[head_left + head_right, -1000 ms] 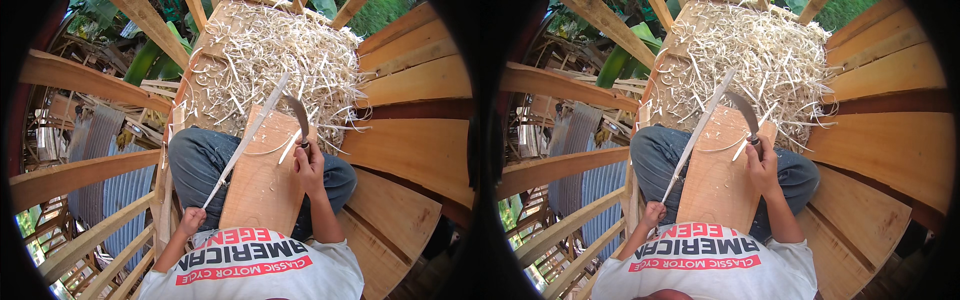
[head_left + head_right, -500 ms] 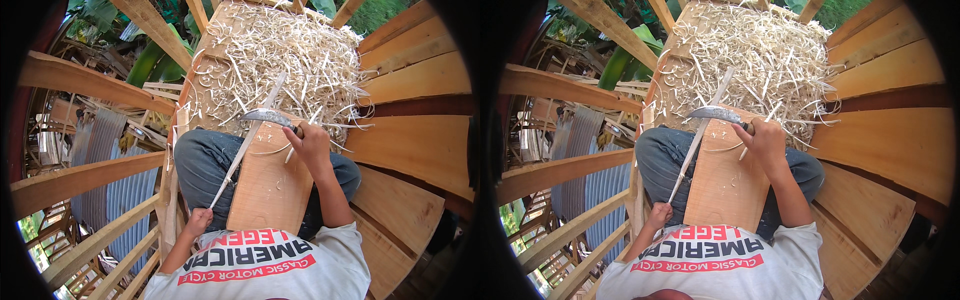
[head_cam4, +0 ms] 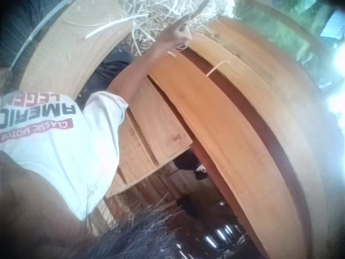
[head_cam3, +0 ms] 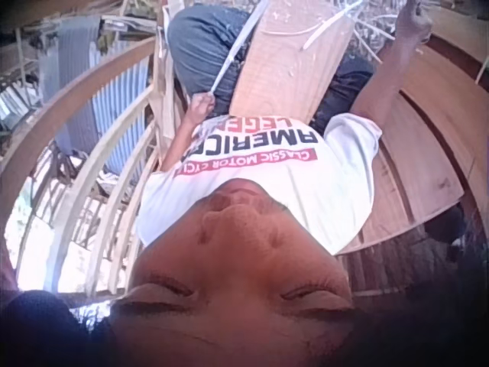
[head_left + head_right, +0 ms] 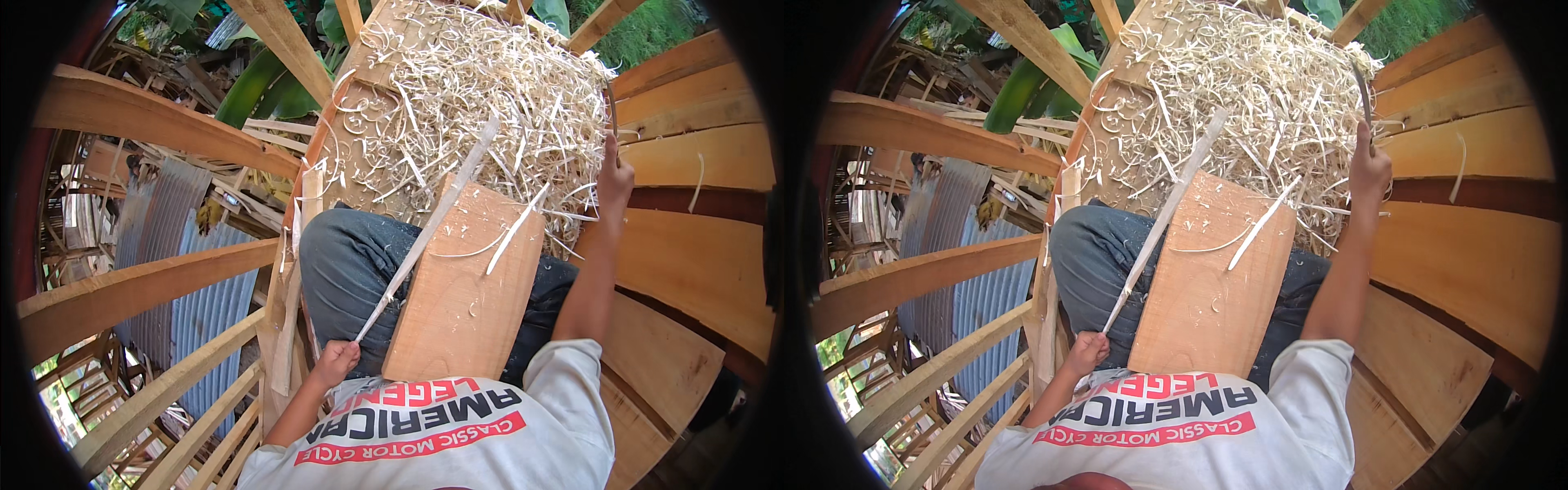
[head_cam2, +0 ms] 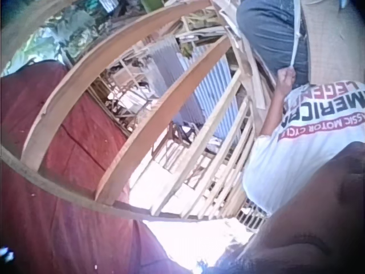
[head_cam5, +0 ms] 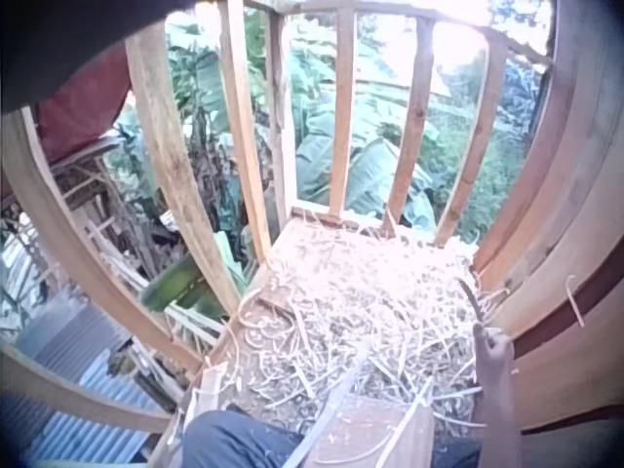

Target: The person sits cross-legged on a wooden platform and uses a curved knife to shave thin strips from a long piece of wood. The person holds the wood with one hand and repeatedly draws the knife along its length to produce wood shavings.

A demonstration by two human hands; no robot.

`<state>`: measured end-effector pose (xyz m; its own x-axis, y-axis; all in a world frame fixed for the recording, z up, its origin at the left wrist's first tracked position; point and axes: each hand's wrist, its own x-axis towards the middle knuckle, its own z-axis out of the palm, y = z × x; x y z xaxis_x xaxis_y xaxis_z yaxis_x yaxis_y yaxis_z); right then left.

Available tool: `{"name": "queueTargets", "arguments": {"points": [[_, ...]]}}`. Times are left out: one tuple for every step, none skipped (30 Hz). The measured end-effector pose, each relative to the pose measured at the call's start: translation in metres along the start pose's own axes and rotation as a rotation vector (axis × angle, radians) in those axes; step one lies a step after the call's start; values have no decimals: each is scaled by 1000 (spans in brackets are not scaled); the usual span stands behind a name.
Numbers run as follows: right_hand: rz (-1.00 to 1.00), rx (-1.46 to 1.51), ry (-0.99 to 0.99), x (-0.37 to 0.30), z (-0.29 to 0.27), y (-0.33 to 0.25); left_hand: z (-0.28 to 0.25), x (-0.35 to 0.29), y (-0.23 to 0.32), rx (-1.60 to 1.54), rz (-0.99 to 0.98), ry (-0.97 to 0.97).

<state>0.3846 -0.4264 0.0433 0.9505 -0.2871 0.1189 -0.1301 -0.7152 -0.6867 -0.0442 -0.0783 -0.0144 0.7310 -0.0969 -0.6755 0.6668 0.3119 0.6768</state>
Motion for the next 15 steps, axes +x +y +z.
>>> {"name": "queueTargets", "arguments": {"points": [[-62,54,-54,-18,-5,-4,-3,-2,-3,1,-17,5],[-158,32,-113,-43,-7,-14,-4,-3,-7,-4,-35,5],[-227,-45,-173,-73,-5,-16,-4,-3,-5,-24,-50,0],[-304,-114,-230,-102,-2,-19,-3,-2,-6,-13,-41,10],[-368,-267,-353,-130,-3,-31,-3,-3,-6,2,-41,17],[-423,-263,-457,-155,-4,-45,-2,-4,-6,23,-42,16],[-509,-227,-511,-172,-1,-51,0,-2,-8,34,-5,24],[-541,-270,-566,-184,4,-51,1,-3,-9,52,5,31],[-550,-270,-567,-189,12,-49,2,-2,-8,71,23,47],[-561,-269,-569,-190,17,-49,4,-2,-7,90,42,64],[-579,-297,-540,-188,19,-49,7,-2,-7,99,61,81],[-609,-320,-514,-185,22,-51,8,-2,-8,101,76,88],[-640,-344,-489,-181,26,-52,9,-2,-10,103,91,95],[-667,-345,-450,-179,30,-54,9,-2,-12,103,106,103],[-693,-350,-414,-176,34,-55,8,0,-11,113,114,96]]}}
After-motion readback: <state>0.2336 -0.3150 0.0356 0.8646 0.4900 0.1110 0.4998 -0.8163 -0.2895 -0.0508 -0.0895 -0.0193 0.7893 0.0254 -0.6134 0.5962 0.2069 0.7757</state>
